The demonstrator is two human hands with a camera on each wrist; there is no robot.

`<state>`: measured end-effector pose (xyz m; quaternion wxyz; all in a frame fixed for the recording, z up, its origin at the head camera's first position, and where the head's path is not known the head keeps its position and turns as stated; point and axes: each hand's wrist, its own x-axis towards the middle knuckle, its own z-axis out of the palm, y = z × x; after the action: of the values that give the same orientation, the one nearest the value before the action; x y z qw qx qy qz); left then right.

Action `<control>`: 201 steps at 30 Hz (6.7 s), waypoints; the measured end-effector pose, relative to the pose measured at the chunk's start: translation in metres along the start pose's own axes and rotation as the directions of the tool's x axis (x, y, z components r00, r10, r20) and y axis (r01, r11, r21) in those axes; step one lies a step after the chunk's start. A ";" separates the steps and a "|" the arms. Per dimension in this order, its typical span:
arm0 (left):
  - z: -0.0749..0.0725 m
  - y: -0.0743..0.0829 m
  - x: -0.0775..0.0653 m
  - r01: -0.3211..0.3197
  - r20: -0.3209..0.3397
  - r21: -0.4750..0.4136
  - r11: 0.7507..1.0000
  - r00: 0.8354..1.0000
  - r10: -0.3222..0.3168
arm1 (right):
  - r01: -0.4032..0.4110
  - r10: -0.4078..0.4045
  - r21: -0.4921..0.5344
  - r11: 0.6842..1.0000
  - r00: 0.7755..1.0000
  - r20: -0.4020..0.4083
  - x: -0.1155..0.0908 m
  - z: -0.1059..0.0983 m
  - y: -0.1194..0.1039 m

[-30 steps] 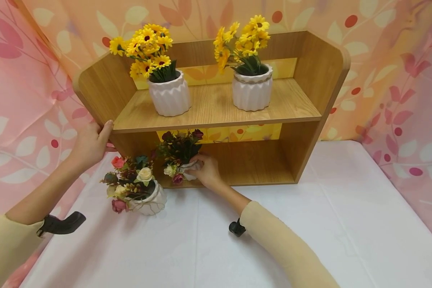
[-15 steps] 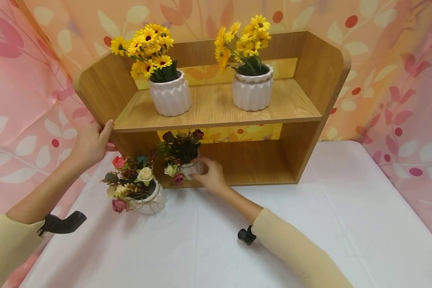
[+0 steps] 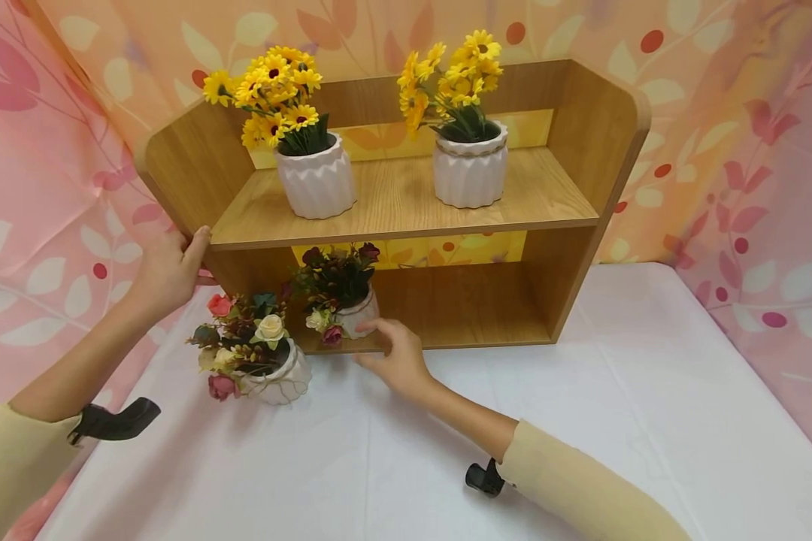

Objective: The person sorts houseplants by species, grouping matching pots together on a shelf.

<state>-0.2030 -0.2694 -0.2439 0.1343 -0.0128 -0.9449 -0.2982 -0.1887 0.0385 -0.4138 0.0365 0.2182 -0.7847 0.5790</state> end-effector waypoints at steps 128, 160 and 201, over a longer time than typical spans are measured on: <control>0.000 -0.001 0.000 -0.016 0.016 -0.047 0.999 1.000 0.016 | 0.099 -0.103 0.032 0.995 0.965 0.240 -0.040 0.067 -0.036; 0.000 -0.004 -0.001 -0.031 -0.018 -0.048 0.998 0.999 0.030 | 0.013 -0.016 0.054 0.998 0.998 0.061 -0.092 -0.041 -0.015; 0.001 -0.002 0.000 -0.044 -0.029 -0.036 0.998 0.999 0.043 | -0.021 -0.037 -0.243 0.970 0.972 -0.232 -0.046 -0.118 0.030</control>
<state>-0.2036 -0.2709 -0.2460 0.1541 -0.0315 -0.9367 -0.3128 -0.1821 0.1681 -0.4168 0.1579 0.1454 -0.8391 0.4999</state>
